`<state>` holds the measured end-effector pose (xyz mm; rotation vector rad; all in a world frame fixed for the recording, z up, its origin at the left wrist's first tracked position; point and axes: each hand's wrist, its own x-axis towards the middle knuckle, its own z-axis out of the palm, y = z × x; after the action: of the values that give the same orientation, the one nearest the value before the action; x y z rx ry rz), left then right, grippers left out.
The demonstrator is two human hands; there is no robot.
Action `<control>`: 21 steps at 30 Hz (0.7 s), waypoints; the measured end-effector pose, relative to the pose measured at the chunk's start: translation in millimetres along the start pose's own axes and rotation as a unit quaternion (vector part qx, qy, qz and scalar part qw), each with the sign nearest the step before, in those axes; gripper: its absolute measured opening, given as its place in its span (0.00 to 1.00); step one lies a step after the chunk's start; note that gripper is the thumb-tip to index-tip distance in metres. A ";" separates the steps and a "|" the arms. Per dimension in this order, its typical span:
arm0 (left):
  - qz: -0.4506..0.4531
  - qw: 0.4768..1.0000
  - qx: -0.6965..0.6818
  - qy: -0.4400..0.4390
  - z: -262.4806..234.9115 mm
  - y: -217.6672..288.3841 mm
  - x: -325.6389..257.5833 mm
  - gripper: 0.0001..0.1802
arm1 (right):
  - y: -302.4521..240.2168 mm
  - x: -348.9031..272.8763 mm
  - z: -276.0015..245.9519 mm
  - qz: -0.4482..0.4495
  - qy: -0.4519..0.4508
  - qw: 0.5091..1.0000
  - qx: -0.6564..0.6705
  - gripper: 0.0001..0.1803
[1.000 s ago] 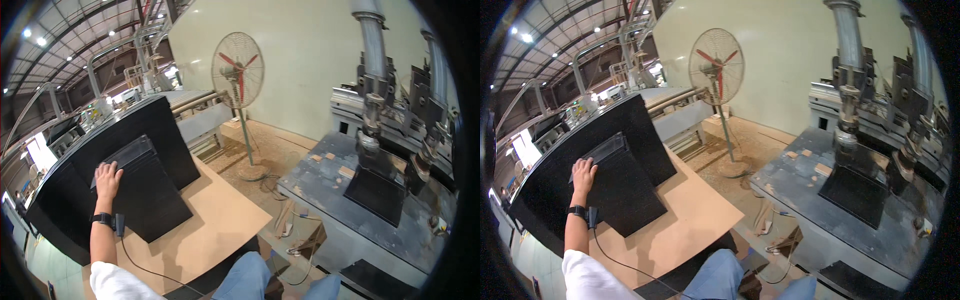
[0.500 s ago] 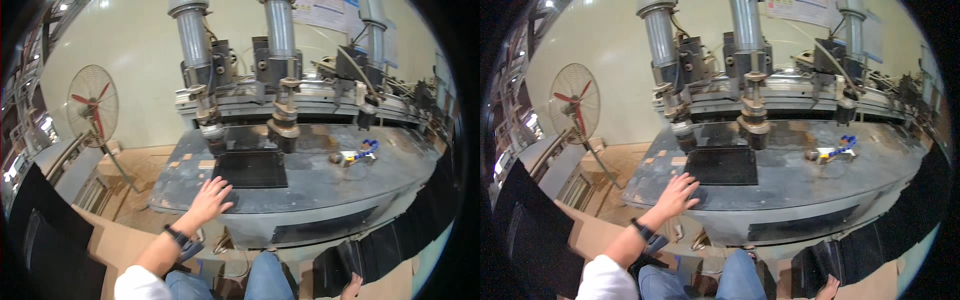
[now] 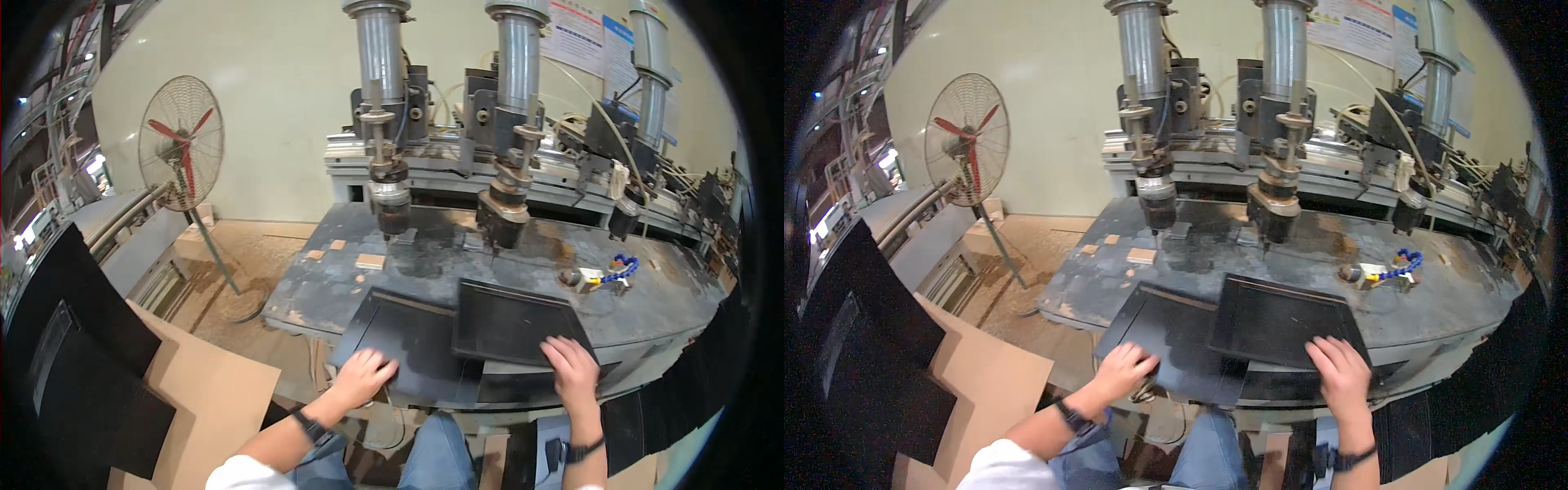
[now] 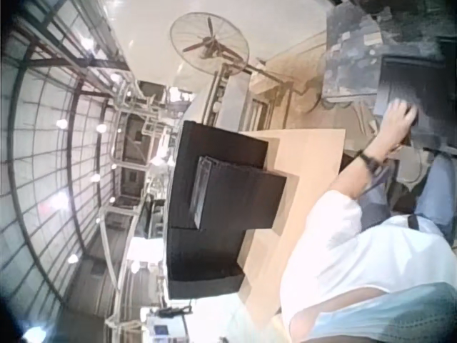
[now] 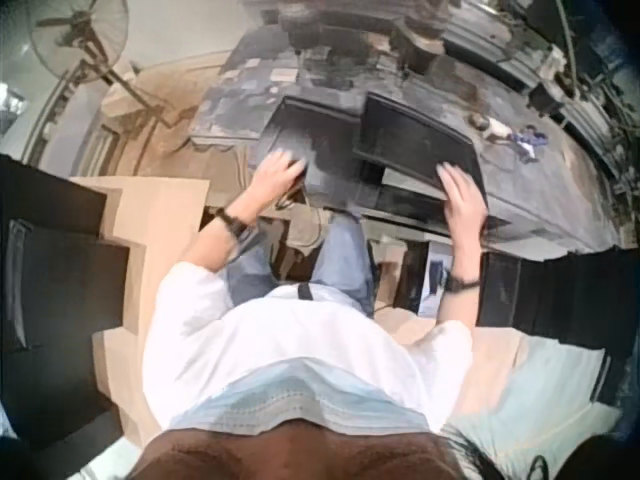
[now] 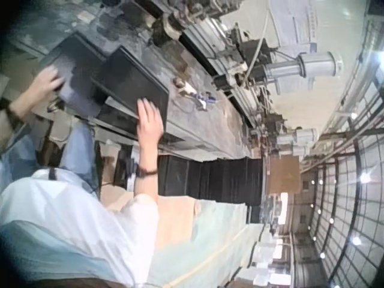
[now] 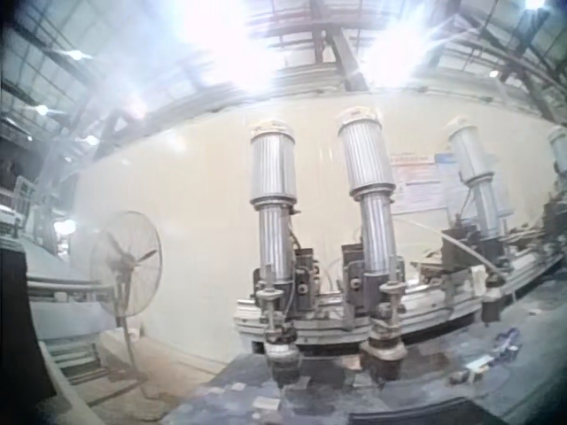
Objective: The person picks up black panels from a stack, places them onto a machine for processing, and then moves the processed panels to a new stack. After repeating this process, the person lifts and repositions the entire new stack of panels.
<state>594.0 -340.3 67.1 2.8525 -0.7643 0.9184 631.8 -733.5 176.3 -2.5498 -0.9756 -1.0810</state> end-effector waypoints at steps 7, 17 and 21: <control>0.053 0.988 0.140 -0.025 -230.3 2.6 -111.8 0.14 | 10.0 58.3 161.7 -0.041 -0.107 0.991 0.064 0.22; -0.270 0.761 0.589 -0.029 -478.2 28.3 -217.4 0.17 | 5.3 87.7 236.8 0.051 -0.130 0.981 0.131 0.22; -0.369 0.714 0.595 -0.009 -514.7 -16.2 -241.4 0.17 | -10.8 88.7 220.2 0.091 -0.161 0.979 0.081 0.27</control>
<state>156.6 -120.9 357.0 3.4009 1.5088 1.5171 794.8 -589.0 81.3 -2.6623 -0.8373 -0.5266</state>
